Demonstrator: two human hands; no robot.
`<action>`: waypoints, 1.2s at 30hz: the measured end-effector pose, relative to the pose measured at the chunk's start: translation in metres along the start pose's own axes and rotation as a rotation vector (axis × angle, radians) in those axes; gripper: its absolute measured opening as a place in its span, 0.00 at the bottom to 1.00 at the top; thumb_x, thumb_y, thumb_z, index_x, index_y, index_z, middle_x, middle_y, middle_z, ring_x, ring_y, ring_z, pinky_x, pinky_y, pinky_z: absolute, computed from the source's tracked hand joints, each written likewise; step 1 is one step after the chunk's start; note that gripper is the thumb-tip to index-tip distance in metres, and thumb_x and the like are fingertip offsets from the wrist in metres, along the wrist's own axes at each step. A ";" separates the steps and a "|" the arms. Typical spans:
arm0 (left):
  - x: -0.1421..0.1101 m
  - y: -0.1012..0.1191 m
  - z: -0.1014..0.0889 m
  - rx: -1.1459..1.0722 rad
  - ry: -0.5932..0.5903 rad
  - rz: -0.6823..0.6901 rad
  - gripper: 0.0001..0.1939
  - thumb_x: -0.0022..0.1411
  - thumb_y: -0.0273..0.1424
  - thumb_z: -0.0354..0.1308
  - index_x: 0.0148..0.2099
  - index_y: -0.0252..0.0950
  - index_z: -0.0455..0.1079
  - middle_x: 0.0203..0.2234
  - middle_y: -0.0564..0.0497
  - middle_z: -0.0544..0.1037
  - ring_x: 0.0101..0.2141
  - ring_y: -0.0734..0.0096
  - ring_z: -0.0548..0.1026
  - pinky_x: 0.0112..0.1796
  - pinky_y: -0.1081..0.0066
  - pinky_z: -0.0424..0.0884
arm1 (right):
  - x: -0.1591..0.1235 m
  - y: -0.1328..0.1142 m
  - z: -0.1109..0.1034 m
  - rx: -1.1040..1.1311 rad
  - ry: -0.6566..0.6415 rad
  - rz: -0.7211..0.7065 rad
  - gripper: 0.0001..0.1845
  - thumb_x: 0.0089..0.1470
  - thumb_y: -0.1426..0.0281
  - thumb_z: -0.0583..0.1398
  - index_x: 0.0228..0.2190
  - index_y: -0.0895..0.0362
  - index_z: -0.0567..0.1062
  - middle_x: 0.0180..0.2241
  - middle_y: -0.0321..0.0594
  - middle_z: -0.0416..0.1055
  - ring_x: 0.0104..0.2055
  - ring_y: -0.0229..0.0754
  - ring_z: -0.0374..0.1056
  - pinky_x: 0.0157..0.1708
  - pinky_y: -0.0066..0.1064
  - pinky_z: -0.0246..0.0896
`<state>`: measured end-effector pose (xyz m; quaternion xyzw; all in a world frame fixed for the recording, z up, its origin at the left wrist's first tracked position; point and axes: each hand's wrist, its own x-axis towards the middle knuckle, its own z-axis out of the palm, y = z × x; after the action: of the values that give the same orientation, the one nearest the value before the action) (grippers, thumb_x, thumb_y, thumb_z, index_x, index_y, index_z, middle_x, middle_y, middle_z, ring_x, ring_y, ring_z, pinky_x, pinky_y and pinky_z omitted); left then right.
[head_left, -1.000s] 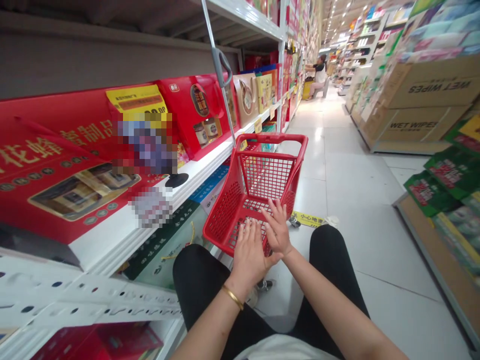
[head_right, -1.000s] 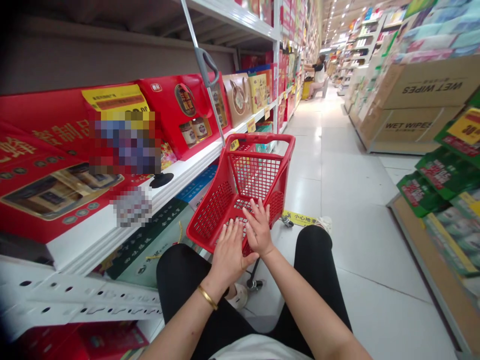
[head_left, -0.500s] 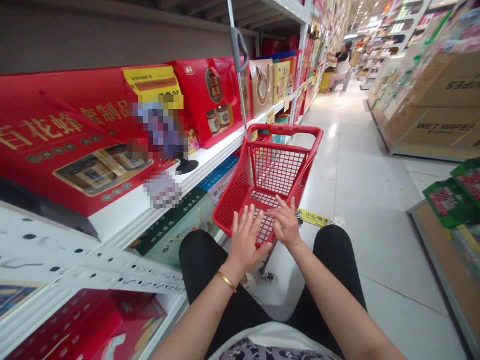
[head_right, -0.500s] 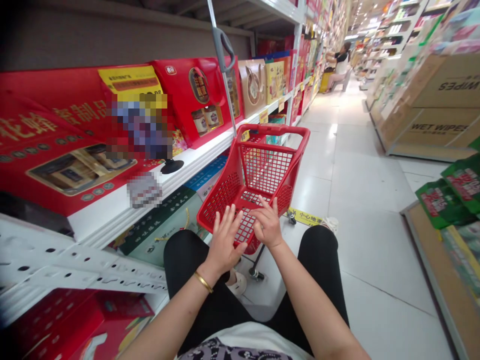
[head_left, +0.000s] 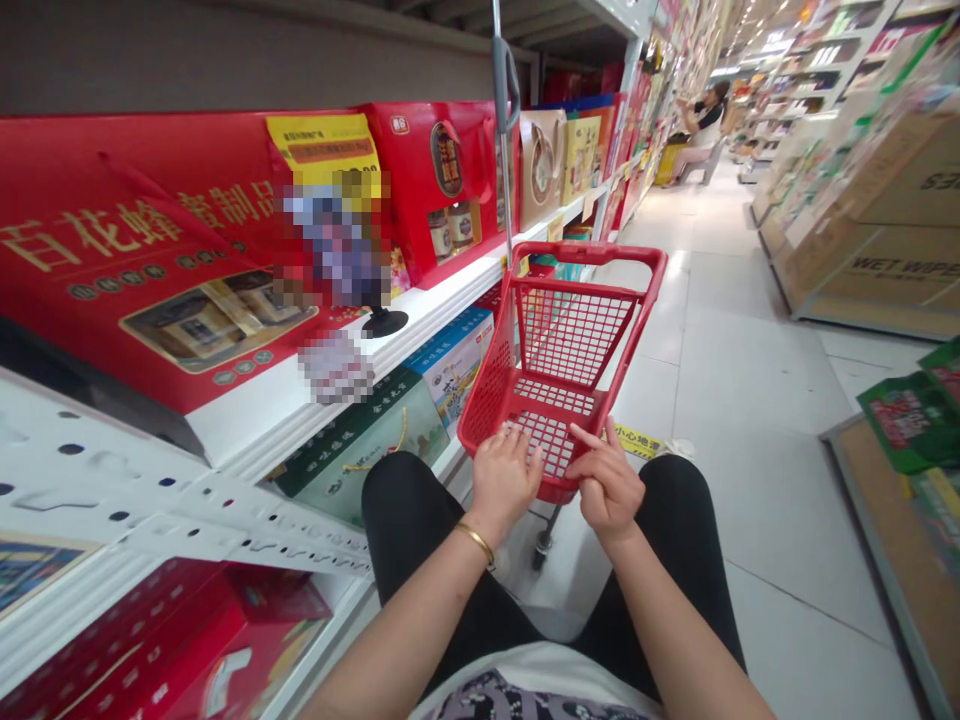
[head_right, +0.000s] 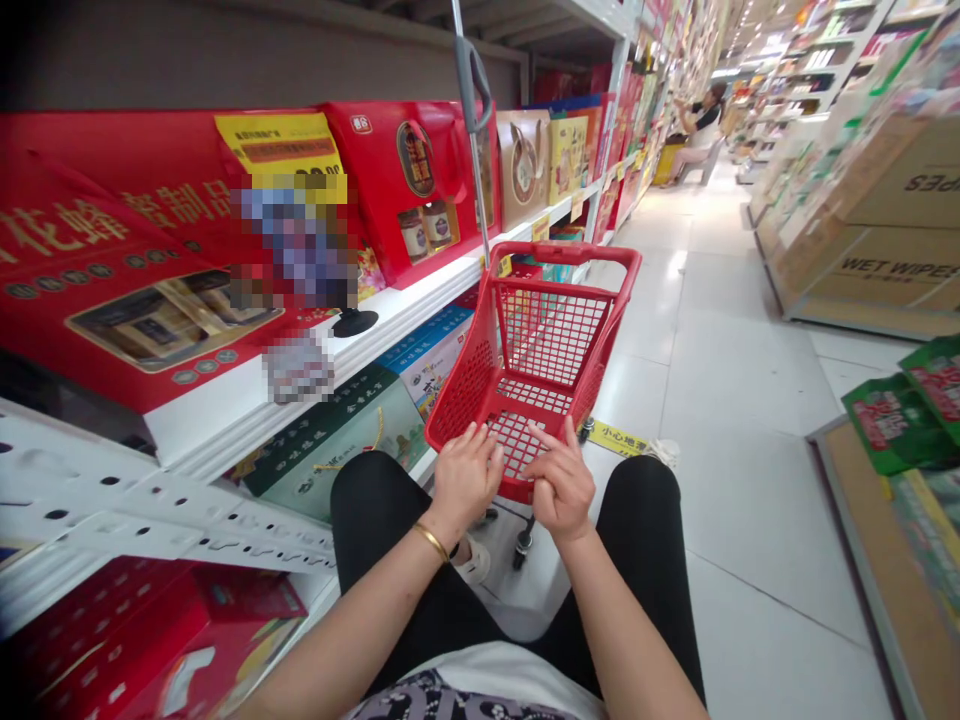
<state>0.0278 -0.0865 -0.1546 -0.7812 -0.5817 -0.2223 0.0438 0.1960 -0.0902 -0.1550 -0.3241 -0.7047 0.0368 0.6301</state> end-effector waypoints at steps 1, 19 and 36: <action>0.000 0.008 0.000 -0.018 -0.006 -0.001 0.23 0.76 0.37 0.43 0.61 0.32 0.72 0.58 0.39 0.76 0.62 0.53 0.71 0.57 0.53 0.69 | 0.003 -0.006 -0.003 0.002 0.004 0.001 0.16 0.54 0.79 0.52 0.26 0.52 0.76 0.24 0.30 0.73 0.54 0.51 0.76 0.72 0.64 0.41; 0.035 0.026 0.008 0.009 -0.009 0.100 0.27 0.77 0.36 0.41 0.67 0.24 0.64 0.64 0.36 0.70 0.68 0.52 0.60 0.69 0.45 0.43 | -0.019 0.010 -0.021 -0.516 -0.269 -0.082 0.29 0.57 0.77 0.53 0.60 0.54 0.70 0.63 0.47 0.68 0.68 0.51 0.61 0.70 0.58 0.50; 0.037 0.045 0.014 -0.017 -0.014 0.182 0.28 0.77 0.39 0.41 0.63 0.25 0.69 0.61 0.37 0.74 0.68 0.53 0.62 0.70 0.48 0.44 | -0.017 0.039 -0.036 -0.715 -0.207 -0.081 0.26 0.61 0.77 0.53 0.58 0.54 0.71 0.58 0.43 0.74 0.64 0.46 0.67 0.73 0.58 0.34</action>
<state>0.0818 -0.0636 -0.1445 -0.8326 -0.5067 -0.2170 0.0530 0.2448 -0.0812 -0.1804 -0.4901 -0.7454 -0.2040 0.4033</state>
